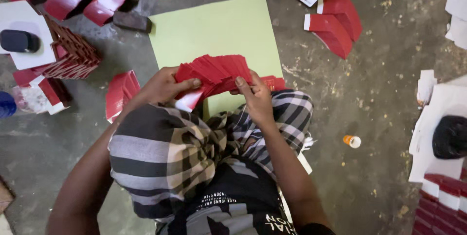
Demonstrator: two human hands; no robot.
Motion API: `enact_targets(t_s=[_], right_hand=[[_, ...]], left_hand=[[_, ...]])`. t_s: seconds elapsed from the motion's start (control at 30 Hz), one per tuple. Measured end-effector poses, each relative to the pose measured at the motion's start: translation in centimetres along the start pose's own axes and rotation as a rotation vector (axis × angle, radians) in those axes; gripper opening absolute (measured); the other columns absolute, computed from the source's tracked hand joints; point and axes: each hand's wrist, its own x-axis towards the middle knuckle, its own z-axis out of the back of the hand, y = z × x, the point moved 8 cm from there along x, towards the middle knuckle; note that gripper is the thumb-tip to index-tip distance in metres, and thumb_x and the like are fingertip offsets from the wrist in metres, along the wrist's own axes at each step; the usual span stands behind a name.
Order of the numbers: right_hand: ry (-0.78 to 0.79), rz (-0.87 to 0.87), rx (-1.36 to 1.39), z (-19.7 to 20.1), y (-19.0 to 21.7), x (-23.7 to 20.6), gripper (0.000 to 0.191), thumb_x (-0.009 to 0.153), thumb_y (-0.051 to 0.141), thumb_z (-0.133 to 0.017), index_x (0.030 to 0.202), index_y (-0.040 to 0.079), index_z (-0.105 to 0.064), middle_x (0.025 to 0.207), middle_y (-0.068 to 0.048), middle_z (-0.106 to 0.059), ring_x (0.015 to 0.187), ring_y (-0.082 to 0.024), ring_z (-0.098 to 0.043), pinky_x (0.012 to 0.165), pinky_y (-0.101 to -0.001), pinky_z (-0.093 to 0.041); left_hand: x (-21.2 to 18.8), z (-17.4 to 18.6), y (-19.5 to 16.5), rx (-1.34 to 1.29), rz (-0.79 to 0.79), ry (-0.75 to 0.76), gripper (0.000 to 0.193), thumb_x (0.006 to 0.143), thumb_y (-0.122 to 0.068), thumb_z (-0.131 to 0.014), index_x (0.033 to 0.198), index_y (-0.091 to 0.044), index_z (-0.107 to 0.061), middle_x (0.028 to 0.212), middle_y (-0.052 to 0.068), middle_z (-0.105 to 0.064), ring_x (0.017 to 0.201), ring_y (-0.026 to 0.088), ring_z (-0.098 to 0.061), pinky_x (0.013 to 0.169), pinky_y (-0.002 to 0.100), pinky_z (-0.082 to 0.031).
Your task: The person sits on the floor and repeatedly wraps red paper around white rectangular inserts, then uses a dark block to press and smooth the edges. Finished packs are stacked nearby while new inserts are taken from a pile to continue the process.
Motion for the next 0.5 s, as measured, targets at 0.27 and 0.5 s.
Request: enact_targets(t_s=[0.27,0.5], right_hand=[[-0.097,0.071,-0.284,1.8,-4.0,3.6,0.038,0.103,0.023,-0.064,0.13,-0.003,-0.065,0.107,-0.007,-0.077,0.094,-0.01,-0.07,0.081,-0.0238,-0.056],[-0.072,-0.003,-0.103,3.2,-8.9,8.7,0.04,0.105,0.023,-0.069,0.131,-0.007,-0.067,0.112,-0.01,-0.077,0.099,-0.015,-0.07,0.087,-0.0292,-0.057]], left_hand=[[3.6,-0.2,0.0,0.124,-0.047,-0.029,0.038,0.095,-0.034,-0.069,0.12,-0.006,-0.072,0.095,0.002,-0.079,0.084,0.007,-0.068,0.077,0.029,-0.057],[8.6,1.0,2.8,0.135,-0.066,-0.099,0.042,0.093,-0.028,-0.073,0.129,-0.007,-0.069,0.1,0.008,-0.079,0.087,0.011,-0.071,0.079,0.03,-0.057]])
